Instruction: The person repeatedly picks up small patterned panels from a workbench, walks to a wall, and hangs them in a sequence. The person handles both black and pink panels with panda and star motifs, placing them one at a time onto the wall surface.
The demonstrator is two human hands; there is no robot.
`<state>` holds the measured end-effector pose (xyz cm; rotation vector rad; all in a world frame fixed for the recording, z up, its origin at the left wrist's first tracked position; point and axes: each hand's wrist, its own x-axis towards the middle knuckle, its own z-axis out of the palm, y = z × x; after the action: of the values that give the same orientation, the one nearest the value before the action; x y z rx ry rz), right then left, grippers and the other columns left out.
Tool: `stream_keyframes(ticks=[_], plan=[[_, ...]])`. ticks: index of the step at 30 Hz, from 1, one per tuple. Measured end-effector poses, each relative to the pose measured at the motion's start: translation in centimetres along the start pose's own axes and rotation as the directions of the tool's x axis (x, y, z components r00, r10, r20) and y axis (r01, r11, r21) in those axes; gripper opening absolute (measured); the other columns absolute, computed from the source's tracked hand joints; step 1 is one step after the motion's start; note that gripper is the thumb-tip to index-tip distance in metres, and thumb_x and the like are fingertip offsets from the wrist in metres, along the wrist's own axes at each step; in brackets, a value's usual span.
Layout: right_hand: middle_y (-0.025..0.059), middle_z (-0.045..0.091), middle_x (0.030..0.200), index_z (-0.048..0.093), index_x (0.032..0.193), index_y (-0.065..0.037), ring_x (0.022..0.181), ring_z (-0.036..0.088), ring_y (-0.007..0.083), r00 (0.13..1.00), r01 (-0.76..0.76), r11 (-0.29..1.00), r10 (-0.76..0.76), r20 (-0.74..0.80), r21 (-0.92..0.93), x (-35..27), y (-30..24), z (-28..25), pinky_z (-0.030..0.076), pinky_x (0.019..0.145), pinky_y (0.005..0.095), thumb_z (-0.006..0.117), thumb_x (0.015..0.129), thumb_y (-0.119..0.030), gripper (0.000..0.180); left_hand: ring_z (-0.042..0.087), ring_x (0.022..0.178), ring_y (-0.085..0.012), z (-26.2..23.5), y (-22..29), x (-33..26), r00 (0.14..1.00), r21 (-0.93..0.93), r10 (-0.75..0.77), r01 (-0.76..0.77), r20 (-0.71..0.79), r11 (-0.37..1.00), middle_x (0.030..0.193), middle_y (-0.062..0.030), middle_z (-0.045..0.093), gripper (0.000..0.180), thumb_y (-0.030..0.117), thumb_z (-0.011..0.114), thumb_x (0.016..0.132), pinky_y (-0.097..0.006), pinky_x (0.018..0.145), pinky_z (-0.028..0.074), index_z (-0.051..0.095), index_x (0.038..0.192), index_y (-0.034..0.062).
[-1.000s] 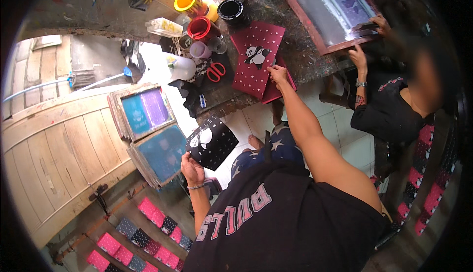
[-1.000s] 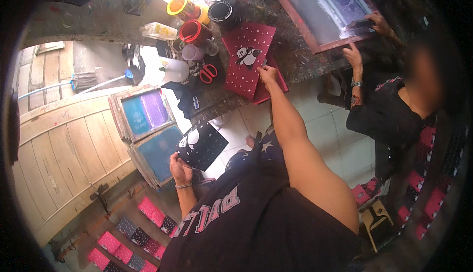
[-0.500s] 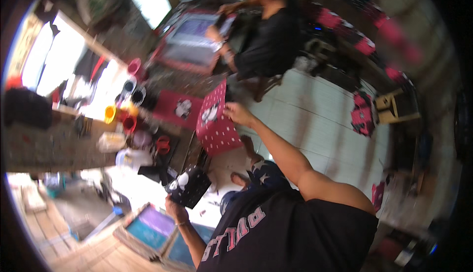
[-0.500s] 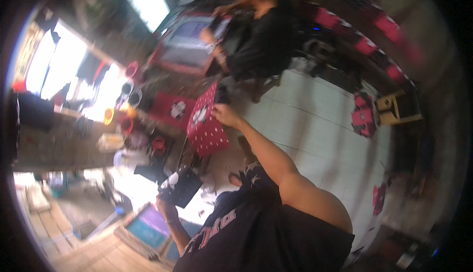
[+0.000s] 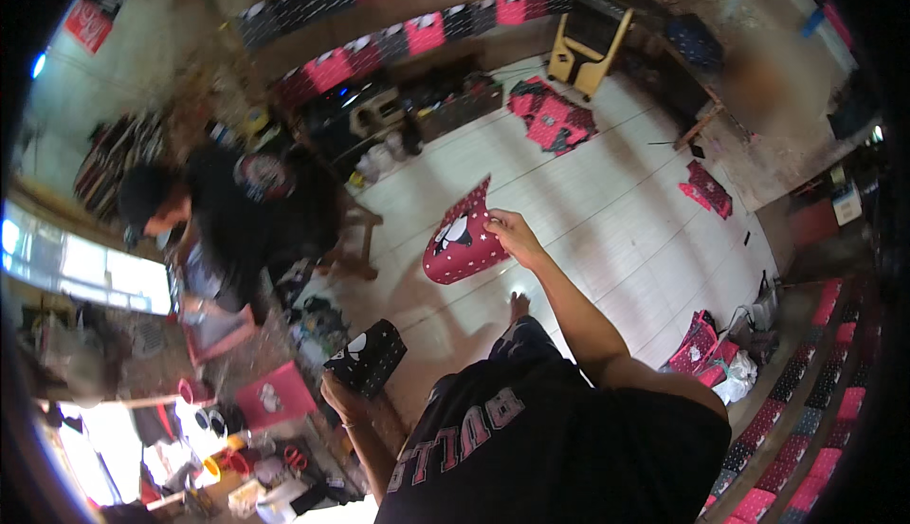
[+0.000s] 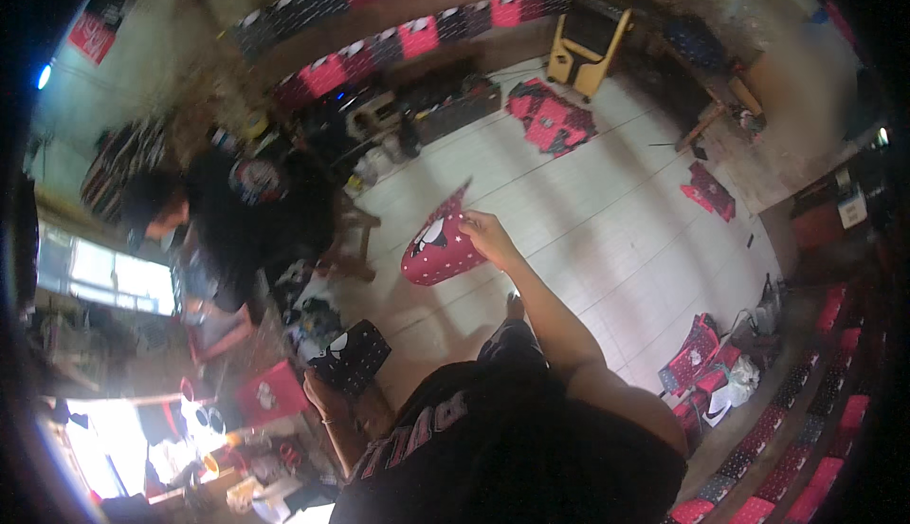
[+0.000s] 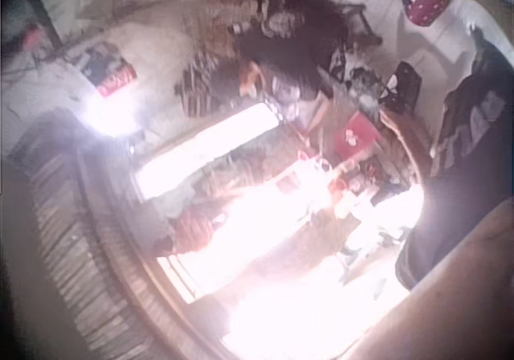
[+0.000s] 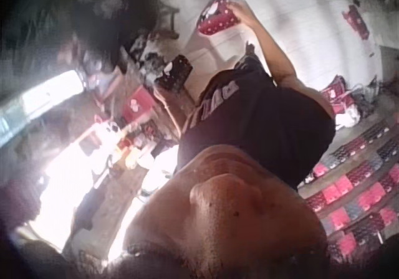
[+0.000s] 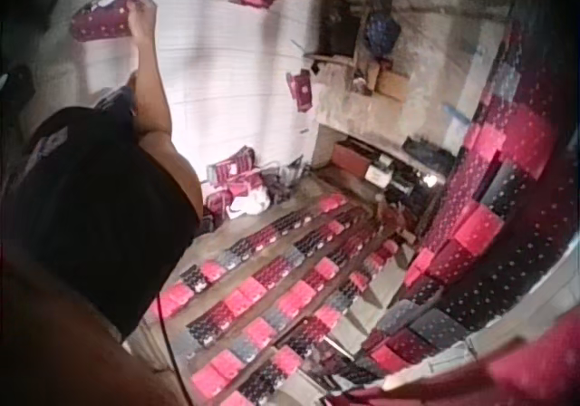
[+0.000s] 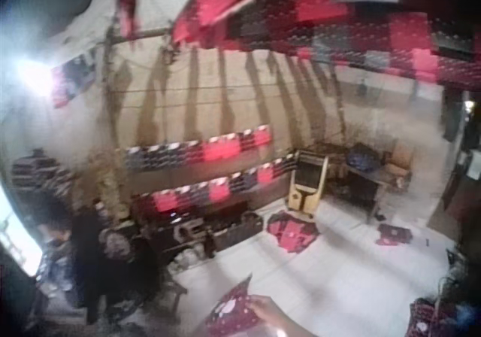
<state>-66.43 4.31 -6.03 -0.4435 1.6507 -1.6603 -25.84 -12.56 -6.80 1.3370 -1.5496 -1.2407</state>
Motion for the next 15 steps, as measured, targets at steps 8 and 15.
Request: stream_keyframes(ticks=[8,15], plan=[[0.0011,0.053,0.061,0.064,0.085,0.000,0.056,0.047,0.0068,0.971,0.120,0.903,-0.193,-0.141,-0.412,5.3,-5.8,-24.0,0.040,0.052,0.0244,0.049,0.083,-0.011,0.018,0.056,0.070,-0.0157,27.2,5.8,7.4,0.949,-0.188,0.030,0.031,0.312,0.982,0.076,-0.0038,0.057,0.027,0.020,0.039,0.091,-0.034,0.063,0.045,0.057,0.083,0.0015],[0.0058,0.061,0.068,0.064,0.092,0.002,0.061,0.055,0.0103,0.827,-0.047,0.902,-0.206,-0.524,-0.430,12.1,-8.7,-40.9,0.044,0.056,0.0260,0.048,0.081,-0.010,0.023,0.053,0.070,-0.0189,45.2,12.1,12.1,0.805,0.212,0.427,-0.541,0.412,0.814,0.071,-0.0076,0.056,0.027,0.023,0.047,0.087,-0.036,0.065,0.042,0.057,0.082,-0.0017]])
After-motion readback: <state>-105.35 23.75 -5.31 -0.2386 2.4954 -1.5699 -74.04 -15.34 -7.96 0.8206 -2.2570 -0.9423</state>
